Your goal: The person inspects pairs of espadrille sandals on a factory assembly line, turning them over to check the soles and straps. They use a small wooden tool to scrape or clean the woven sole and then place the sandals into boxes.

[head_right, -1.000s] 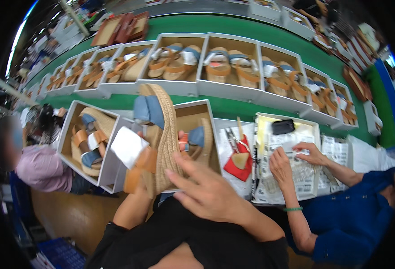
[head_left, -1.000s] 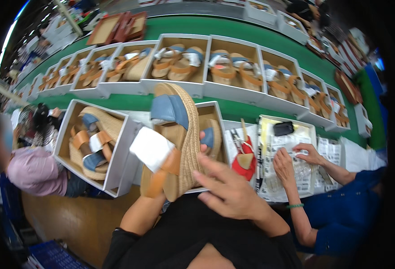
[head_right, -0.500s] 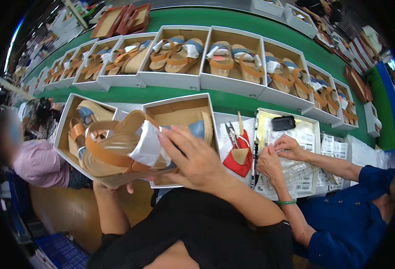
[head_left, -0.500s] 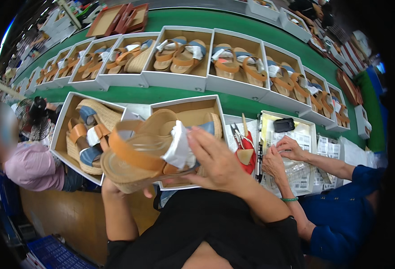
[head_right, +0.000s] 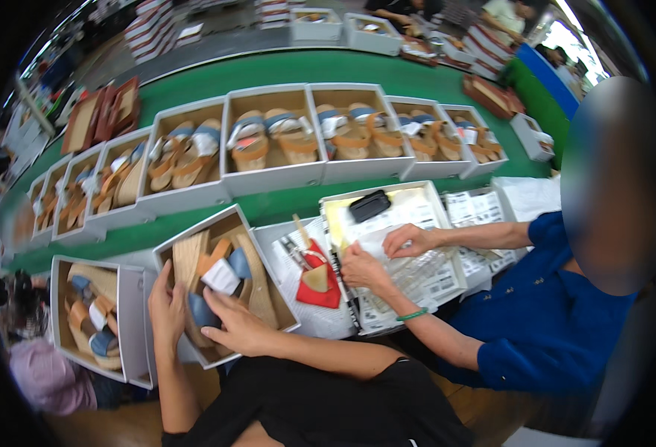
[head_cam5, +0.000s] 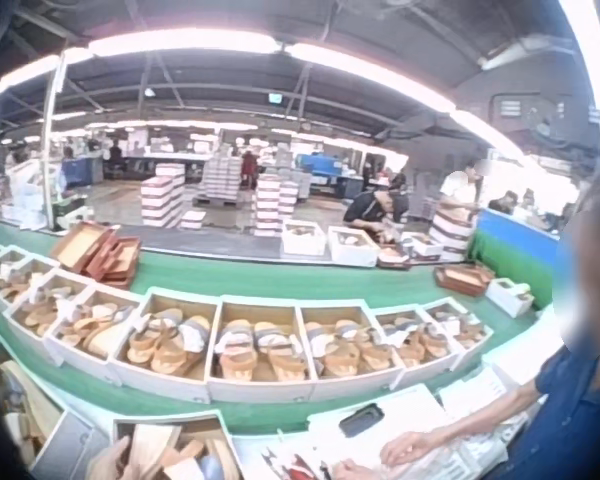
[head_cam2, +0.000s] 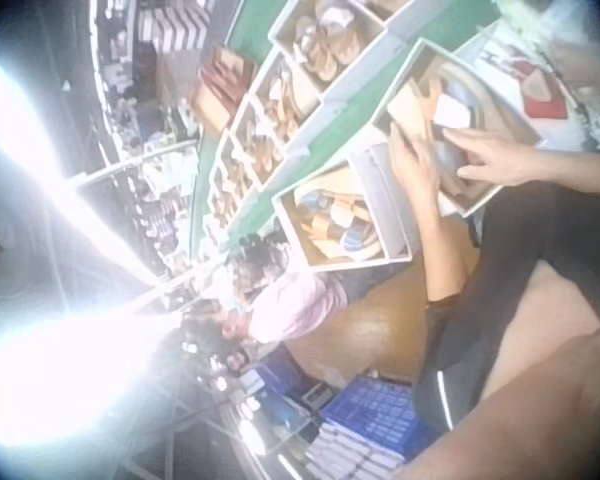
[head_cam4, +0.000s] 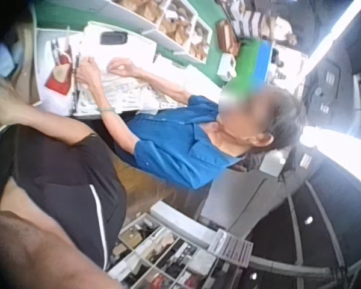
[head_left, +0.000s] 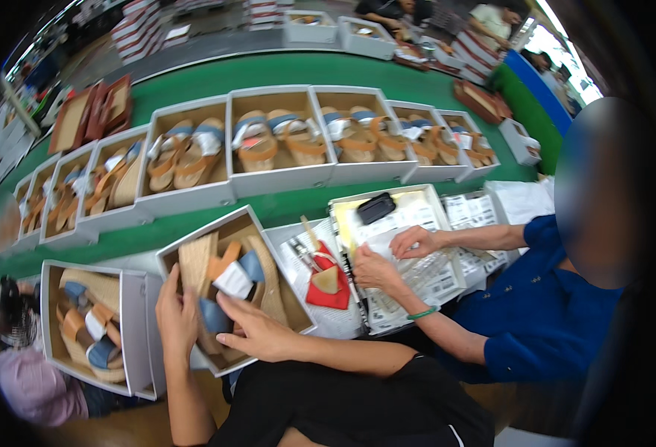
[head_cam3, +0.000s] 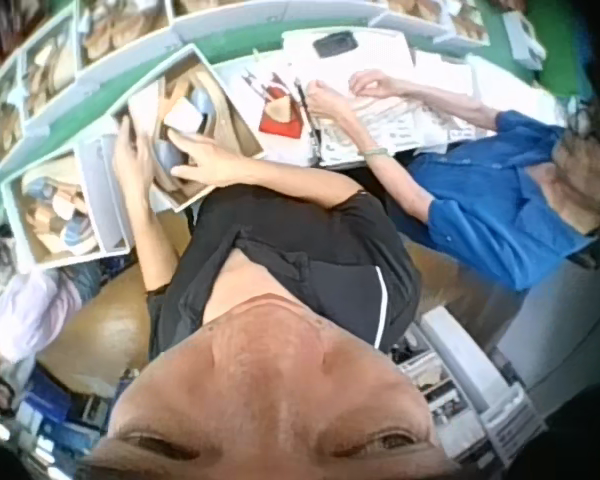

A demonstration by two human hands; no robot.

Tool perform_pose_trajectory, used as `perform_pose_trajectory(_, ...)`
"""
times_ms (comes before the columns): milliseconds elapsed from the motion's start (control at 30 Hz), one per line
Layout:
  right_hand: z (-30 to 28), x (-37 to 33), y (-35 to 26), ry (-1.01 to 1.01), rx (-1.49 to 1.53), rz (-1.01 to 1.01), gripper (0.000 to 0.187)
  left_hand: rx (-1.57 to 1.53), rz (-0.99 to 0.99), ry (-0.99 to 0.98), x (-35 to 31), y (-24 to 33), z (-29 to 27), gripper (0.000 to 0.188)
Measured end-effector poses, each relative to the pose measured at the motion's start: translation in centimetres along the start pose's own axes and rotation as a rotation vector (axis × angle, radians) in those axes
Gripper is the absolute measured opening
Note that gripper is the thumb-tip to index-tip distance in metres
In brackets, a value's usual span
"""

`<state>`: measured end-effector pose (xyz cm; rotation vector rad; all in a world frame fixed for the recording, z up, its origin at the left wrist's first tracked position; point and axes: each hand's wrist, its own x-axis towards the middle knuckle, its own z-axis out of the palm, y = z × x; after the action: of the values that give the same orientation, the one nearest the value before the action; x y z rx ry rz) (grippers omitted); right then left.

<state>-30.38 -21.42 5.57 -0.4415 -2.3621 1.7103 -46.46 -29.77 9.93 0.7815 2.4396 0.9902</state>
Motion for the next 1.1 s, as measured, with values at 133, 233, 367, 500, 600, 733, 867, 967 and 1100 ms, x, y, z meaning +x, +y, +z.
perform_pose_trajectory(133,-5.6,-2.6,-2.4,0.253,-0.223,-0.104,0.061,0.000,0.276,0.252,-2.8,-2.9,0.4,0.043)
perform_pose_trajectory(233,-7.4,-4.1,-0.8,0.390,-0.414,0.130,0.060,-0.028,0.193,0.309,-5.3,-5.0,0.6,0.043)
perform_pose_trajectory(367,-7.7,-4.0,1.6,0.209,-0.389,0.356,0.053,-0.574,-0.200,-0.171,-6.4,-8.4,1.0,0.038)
perform_pose_trajectory(500,-8.2,-2.8,-0.3,0.333,-0.483,0.186,0.045,-0.783,-0.245,-0.355,-7.6,-10.9,3.5,0.056)
perform_pose_trajectory(600,-10.9,-0.6,-6.3,0.319,-0.423,0.068,0.043,-0.941,-0.203,-0.319,-7.9,-9.4,3.5,0.058)
perform_pose_trajectory(733,-12.2,0.9,-7.0,0.602,0.022,-0.230,0.064,-1.192,-0.059,-0.253,-4.3,-5.5,5.0,0.062)
perform_pose_trajectory(867,-10.6,0.7,-5.7,0.644,0.289,-0.131,0.092,-1.204,0.117,-0.137,-0.1,-0.1,7.1,0.066)
perform_pose_trajectory(967,-10.7,3.0,-4.8,0.398,0.487,0.213,0.077,-1.097,0.329,-0.072,2.5,4.0,8.0,0.061)
perform_pose_trajectory(1100,-16.2,7.8,-4.0,0.633,0.528,0.165,0.028,-0.920,0.585,-0.091,5.7,6.6,5.7,0.085)
